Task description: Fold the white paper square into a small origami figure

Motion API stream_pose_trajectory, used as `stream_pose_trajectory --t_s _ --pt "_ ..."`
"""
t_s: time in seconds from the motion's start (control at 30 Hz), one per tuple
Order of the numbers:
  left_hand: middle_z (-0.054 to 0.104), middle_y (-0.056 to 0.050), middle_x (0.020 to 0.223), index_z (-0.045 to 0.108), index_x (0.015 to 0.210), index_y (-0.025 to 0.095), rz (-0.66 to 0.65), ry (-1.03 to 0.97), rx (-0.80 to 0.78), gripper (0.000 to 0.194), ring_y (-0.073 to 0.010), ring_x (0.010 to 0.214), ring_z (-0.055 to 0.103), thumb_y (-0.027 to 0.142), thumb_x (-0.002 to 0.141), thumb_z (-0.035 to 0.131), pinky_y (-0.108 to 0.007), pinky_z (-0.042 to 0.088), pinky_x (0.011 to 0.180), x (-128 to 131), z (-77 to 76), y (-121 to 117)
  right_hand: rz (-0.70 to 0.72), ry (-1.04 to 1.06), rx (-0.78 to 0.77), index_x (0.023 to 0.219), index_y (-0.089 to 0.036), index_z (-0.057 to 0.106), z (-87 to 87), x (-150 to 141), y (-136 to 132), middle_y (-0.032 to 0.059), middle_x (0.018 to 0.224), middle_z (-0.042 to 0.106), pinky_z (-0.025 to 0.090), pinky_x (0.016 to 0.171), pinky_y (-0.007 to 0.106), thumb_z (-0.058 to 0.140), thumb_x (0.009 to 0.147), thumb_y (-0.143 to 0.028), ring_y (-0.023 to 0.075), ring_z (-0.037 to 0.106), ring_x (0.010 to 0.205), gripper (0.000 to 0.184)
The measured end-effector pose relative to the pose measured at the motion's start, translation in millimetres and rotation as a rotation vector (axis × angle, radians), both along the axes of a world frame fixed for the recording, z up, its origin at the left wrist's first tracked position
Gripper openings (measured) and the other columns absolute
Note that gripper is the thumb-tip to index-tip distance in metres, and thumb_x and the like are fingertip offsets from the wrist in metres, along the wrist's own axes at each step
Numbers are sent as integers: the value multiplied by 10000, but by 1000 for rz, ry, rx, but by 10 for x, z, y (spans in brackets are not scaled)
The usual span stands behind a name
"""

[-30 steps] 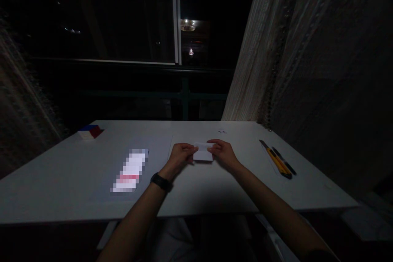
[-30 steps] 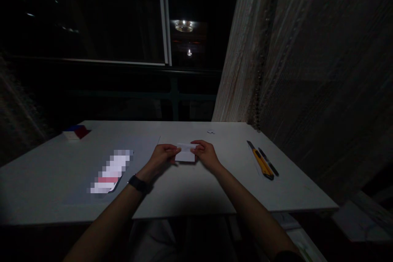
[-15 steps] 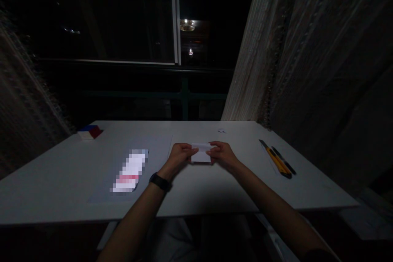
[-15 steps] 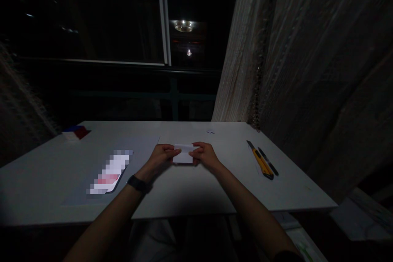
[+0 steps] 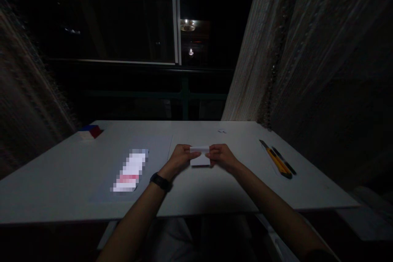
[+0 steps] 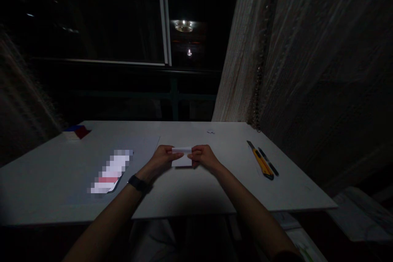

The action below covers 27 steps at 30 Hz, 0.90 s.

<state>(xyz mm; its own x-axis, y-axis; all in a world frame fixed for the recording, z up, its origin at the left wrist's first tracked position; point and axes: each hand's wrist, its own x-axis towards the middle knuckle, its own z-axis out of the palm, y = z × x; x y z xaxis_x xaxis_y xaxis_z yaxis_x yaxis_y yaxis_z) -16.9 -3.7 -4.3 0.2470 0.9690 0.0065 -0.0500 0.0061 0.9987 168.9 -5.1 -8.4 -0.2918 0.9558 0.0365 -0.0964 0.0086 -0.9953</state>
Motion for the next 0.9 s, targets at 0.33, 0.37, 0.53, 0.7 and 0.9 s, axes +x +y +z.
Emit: stream_pose_trajectory --t_s 0.33,0.37,0.53,0.7,0.9 --pt "647 -71 636 634 706 68 6 -45 10 342 -131 548 574 320 529 782 -227 414 520 9 32 -19 35 -33 22 658 -102 607 1 19 -5 43 483 630 434 360 207 787 493 -323 133 559 366 329" --pt "646 -69 633 634 710 67 2 -50 10 345 -130 545 571 324 532 781 -225 412 516 10 38 -24 35 -29 32 673 -102 615 0 18 -5 41 486 631 432 363 208 784 499 -322 131 558 369 328" --pt "642 -67 631 641 708 62 -2 -33 17 353 -118 533 557 328 526 784 -217 398 505 9 42 -31 -12 -16 68 651 -105 626 -7 1 -4 9 438 590 397 350 201 771 522 -337 105 510 335 303" --pt "655 -79 665 652 719 64 -39 -30 16 347 -127 570 574 324 530 783 -220 414 534 -2 9 -16 -30 -25 46 569 -112 597 -19 10 7 5 396 565 384 345 200 778 499 -327 105 498 320 290" --pt "645 -71 630 639 696 64 -48 -18 3 360 -126 534 565 331 511 794 -214 405 483 13 4 -19 20 -35 -25 535 -120 566 -17 39 28 8 404 574 394 342 195 779 488 -311 107 509 323 290"
